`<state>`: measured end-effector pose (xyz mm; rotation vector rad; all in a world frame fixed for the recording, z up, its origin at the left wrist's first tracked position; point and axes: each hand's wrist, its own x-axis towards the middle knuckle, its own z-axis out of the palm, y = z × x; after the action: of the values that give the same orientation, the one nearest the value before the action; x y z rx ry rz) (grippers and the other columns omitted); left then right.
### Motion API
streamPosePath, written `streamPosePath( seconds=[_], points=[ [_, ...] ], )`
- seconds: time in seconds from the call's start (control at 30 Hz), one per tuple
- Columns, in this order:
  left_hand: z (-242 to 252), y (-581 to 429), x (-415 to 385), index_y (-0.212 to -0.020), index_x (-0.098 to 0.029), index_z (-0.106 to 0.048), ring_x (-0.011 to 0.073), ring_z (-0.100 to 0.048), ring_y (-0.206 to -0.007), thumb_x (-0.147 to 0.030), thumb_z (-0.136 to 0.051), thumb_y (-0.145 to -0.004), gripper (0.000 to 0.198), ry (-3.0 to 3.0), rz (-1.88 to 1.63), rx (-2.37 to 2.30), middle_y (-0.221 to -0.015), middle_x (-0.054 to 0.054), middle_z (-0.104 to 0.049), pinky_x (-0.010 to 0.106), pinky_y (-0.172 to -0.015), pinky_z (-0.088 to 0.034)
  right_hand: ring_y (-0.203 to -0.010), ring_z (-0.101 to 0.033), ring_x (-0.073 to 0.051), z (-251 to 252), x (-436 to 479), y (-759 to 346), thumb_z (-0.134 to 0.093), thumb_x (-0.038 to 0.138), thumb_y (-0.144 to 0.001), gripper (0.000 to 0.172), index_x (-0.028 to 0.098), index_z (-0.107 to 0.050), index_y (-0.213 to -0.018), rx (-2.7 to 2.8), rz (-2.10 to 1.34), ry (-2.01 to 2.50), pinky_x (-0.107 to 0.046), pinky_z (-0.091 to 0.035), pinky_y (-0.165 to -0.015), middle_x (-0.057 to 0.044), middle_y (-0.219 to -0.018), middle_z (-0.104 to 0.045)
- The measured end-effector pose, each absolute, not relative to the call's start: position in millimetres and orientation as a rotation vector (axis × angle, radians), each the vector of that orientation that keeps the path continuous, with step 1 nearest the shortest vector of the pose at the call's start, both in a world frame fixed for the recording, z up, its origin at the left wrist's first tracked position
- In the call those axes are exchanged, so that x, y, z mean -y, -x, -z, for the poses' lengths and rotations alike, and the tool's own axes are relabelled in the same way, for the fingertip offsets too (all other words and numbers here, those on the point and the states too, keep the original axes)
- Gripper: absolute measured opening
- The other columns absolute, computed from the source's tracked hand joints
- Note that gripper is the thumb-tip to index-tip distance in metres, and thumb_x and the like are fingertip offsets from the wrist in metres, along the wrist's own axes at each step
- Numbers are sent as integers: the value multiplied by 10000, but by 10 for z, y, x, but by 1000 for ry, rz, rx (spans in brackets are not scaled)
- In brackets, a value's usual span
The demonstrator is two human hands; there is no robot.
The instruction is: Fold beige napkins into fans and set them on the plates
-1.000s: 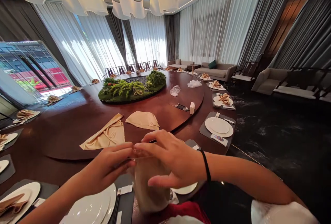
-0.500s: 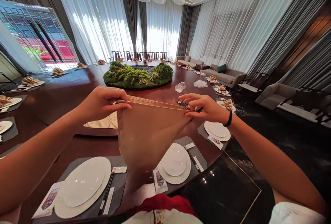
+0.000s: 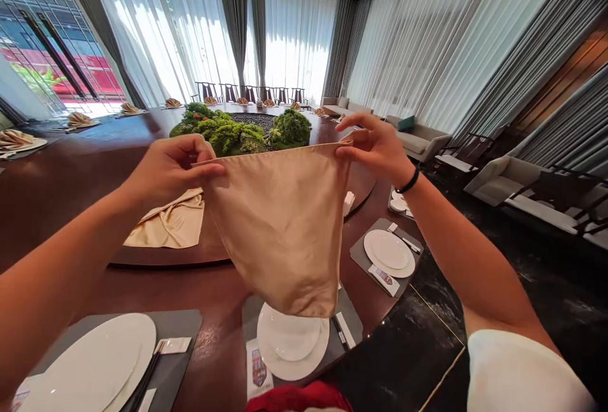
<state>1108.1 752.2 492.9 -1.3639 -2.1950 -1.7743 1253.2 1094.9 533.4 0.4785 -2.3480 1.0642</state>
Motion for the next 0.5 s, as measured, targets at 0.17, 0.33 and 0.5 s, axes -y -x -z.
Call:
streamPosePath(
  seconds=[0.17,0.33,0.5],
  points=[
    [-3871,-10066,-8568,-786,-206,-507,85,-393,-509,-399,-762,-677,338,1323,1572,2759,-592,-75,-439,200,-435,-254,-752,-619,-147,-4457,-11935,-11250,-724,261,-769,264,170,-739,-1017,2968,-488,-359,-249,-452,-701,-31,-835,-725],
    [-3032,-9164,-9494,-651,-165,-634,157,-504,-620,-341,-654,-702,184,1157,890,2763,-627,20,-596,271,-577,-349,-890,-630,-193,-3894,-12346,-10232,-638,149,-808,217,182,-764,-982,3155,24,-45,-264,-408,-725,-94,-990,-741],
    [-3408,-8749,-9940,-880,-142,-658,179,-592,-809,-230,-463,-839,217,857,1015,2428,-874,71,-687,280,-757,-423,-1059,-576,-229,-4107,-12763,-9844,-385,175,-970,356,182,-669,-1185,2686,39,28,-337,-380,-871,-131,-1157,-695]
  ],
)
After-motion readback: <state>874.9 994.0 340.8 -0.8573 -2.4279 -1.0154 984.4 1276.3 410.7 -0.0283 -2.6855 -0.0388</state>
